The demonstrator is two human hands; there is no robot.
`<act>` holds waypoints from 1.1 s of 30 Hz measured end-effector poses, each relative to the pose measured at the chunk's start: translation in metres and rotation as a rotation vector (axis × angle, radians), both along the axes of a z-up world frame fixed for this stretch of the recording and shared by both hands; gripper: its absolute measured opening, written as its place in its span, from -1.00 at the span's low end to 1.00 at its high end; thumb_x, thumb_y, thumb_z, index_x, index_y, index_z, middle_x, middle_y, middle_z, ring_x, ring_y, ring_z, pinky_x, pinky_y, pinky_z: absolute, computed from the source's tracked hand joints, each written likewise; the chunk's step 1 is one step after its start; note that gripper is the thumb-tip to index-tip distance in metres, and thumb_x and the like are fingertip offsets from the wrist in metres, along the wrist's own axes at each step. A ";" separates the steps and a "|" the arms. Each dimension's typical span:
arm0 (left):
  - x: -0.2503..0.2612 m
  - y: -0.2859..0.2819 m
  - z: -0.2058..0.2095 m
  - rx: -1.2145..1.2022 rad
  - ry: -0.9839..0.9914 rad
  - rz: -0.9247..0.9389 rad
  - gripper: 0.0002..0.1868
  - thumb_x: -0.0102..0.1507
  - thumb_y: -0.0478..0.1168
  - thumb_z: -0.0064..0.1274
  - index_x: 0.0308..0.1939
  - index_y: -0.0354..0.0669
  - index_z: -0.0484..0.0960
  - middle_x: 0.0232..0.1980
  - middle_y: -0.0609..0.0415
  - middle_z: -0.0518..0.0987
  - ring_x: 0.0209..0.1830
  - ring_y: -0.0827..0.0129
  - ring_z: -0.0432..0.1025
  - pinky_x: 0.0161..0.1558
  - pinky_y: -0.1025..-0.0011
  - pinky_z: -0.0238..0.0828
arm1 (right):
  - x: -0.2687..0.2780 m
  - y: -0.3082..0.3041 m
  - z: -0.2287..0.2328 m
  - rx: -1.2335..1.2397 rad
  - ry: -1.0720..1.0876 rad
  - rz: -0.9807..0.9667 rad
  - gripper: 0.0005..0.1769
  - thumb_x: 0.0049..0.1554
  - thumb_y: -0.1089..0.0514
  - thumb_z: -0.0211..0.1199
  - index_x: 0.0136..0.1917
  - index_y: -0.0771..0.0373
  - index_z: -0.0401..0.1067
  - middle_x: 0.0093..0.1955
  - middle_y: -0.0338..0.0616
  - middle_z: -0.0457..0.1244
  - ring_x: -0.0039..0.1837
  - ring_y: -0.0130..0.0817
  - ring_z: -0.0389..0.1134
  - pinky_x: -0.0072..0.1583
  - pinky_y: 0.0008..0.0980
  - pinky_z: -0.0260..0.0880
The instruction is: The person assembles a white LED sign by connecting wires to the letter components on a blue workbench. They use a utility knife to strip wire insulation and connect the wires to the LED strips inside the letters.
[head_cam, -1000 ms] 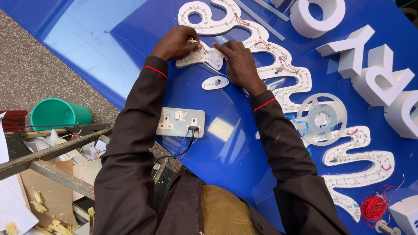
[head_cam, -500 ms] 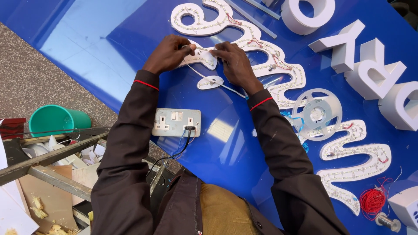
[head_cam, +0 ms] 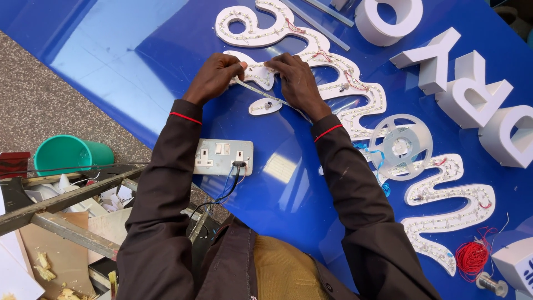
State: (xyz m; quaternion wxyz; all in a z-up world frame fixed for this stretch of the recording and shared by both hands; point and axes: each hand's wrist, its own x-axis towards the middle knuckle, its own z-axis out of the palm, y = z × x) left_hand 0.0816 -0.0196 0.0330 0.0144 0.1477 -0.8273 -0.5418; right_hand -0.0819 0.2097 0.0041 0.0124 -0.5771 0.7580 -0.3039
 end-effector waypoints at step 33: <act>-0.046 -0.032 -0.035 -0.667 -0.206 -0.073 -0.62 0.59 0.05 0.11 -0.06 -0.11 0.85 -0.18 -0.13 0.78 -0.26 -0.22 0.57 -0.18 -0.17 0.45 | 0.014 0.008 -0.019 0.059 0.187 -0.001 -0.44 0.38 0.41 0.24 0.55 0.02 0.57 0.54 0.09 0.33 0.53 0.15 0.32 0.39 0.11 0.39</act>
